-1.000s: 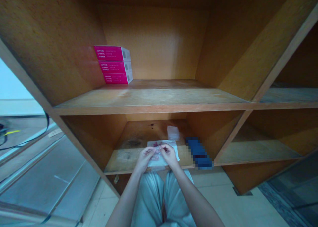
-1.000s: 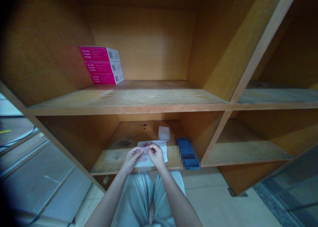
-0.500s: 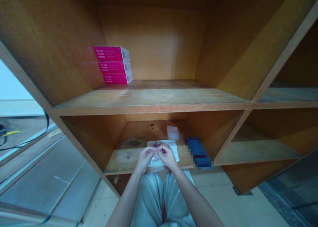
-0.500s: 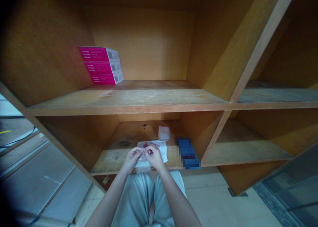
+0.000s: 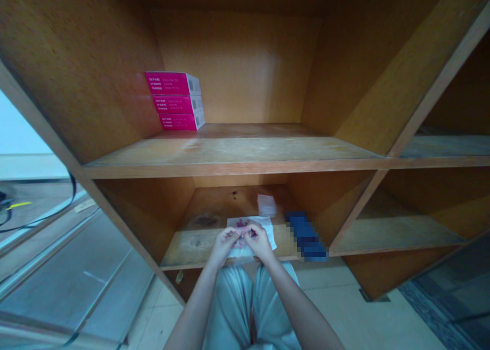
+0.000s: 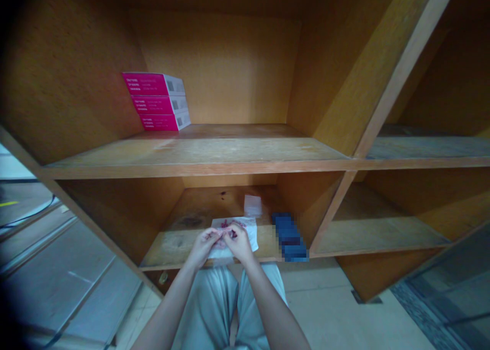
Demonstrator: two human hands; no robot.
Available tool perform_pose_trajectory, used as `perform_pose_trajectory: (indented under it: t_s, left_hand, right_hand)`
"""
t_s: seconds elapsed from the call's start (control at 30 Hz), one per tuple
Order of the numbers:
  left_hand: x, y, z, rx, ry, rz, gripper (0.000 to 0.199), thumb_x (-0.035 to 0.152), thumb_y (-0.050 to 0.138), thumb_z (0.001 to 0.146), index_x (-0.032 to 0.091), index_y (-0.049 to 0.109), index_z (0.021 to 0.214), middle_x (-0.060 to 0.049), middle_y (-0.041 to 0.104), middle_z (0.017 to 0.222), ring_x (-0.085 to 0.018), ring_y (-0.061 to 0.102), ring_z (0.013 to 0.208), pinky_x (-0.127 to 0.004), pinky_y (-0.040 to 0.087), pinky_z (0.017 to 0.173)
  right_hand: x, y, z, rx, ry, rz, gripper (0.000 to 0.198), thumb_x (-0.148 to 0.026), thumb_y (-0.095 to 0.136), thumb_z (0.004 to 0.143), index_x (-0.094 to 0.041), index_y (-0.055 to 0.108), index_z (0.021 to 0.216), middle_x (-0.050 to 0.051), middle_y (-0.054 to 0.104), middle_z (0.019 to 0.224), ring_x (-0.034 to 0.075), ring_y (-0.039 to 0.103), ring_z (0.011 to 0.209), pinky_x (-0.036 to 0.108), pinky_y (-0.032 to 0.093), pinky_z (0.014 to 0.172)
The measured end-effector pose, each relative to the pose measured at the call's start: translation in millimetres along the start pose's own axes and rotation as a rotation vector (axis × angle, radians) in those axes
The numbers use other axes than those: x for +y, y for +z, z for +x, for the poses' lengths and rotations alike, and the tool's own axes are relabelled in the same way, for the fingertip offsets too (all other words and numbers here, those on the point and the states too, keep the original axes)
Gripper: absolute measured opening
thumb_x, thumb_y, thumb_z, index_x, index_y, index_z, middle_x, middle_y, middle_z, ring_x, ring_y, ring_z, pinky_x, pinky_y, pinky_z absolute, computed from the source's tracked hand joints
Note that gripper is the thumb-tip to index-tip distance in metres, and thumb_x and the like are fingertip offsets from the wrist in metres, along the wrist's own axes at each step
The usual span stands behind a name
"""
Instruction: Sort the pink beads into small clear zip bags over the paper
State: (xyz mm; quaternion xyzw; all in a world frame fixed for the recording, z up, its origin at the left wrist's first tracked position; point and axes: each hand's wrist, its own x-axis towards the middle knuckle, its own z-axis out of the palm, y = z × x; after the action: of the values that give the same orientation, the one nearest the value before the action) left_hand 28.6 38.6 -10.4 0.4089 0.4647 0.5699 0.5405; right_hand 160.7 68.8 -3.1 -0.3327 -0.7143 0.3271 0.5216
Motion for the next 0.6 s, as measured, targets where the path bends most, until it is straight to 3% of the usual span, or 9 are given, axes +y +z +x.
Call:
perform_pose_trajectory:
  t_s: [0.43,0.6]
  left_hand:
    - [10,3,-2,0.045,0.011,-0.166,0.024,0.032,0.071,0.06,0.012,0.062,0.07,0.001,0.06,0.057,-0.009,0.054,0.047,-0.02,0.047,0.048]
    - [13,3,-3,0.105,-0.022,-0.248,0.024,0.028,0.075,0.056,0.011,0.065,0.07,-0.003,0.064,0.065,-0.01,0.057,0.051,-0.021,0.047,0.051]
  right_hand:
    - [0,0,1,0.039,0.051,0.068,0.019,-0.028,0.049,0.079,-0.018,0.063,0.071,0.002,0.062,0.069,0.014,0.055,0.065,0.023,0.043,0.061]
    - [1,1,1,0.042,0.053,0.051,0.028,-0.033,0.043,0.084,-0.017,0.06,0.069,0.002,0.059,0.065,0.013,0.052,0.064,0.023,0.041,0.061]
